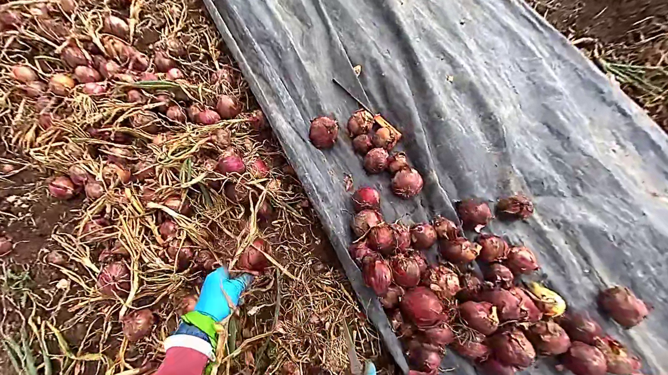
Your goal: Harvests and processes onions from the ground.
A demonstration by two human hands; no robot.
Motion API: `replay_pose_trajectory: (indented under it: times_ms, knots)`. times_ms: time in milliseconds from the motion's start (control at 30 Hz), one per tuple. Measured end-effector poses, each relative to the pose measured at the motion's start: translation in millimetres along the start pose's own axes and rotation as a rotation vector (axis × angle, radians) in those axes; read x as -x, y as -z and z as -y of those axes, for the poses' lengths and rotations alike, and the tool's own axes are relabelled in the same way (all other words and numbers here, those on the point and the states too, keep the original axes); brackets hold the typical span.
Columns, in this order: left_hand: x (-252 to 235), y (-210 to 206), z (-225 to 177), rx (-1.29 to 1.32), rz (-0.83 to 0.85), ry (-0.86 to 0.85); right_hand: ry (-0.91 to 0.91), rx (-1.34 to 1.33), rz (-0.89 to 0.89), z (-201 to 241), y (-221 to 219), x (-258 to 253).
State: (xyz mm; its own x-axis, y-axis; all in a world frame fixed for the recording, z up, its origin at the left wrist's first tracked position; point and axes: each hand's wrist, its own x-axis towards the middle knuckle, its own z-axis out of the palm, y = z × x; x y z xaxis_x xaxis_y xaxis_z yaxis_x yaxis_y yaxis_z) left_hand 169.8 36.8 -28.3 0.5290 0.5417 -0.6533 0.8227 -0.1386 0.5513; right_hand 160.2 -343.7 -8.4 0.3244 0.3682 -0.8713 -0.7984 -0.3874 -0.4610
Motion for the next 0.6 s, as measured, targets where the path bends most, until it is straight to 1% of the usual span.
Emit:
replay_pose_trajectory:
  times_ms: [67, 100, 133, 200, 233, 267, 300, 333, 367, 400, 433, 500, 600]
  knots:
    - [63, 5, -10, -0.077, 0.197, -0.190, 0.128, 0.035, 0.184, 25, -15, -17]
    - [92, 3, -15, -0.138, 0.278, -0.264, 0.217, 0.057, 0.256, 41, -24, -18]
    - [116, 2, -22, -0.184, 0.359, -0.312, 0.313, 0.097, 0.287, 57, -32, -15]
    - [149, 2, -31, -0.219, 0.482, -0.385, 0.481, 0.244, 0.236, 84, -41, 1]
    - [157, 4, -36, -0.231, 0.521, -0.410, 0.524, 0.302, 0.202, 94, -41, 10]
    - [161, 9, -42, -0.282, 0.566, -0.420, 0.515, 0.373, 0.176, 98, -37, 19]
    - [166, 12, -50, -0.385, 0.604, -0.431, 0.460, 0.446, 0.162, 97, -30, 28]
    - [171, 13, -60, -0.533, 0.616, -0.446, 0.379, 0.515, 0.170, 92, -19, 37]
    - [177, 13, -72, -0.679, 0.607, -0.463, 0.335, 0.544, 0.182, 87, -8, 42]
    - [187, 10, -82, -0.771, 0.587, -0.482, 0.335, 0.501, 0.196, 79, 0, 47]
    - [197, 4, -88, -0.802, 0.564, -0.506, 0.360, 0.403, 0.205, 68, 6, 54]
    - [214, -12, -92, -0.776, 0.519, -0.539, 0.430, 0.190, 0.210, 49, 15, 67]
    - [242, -35, -91, -0.771, 0.493, -0.574, 0.466, -0.049, 0.210, 22, 25, 92]
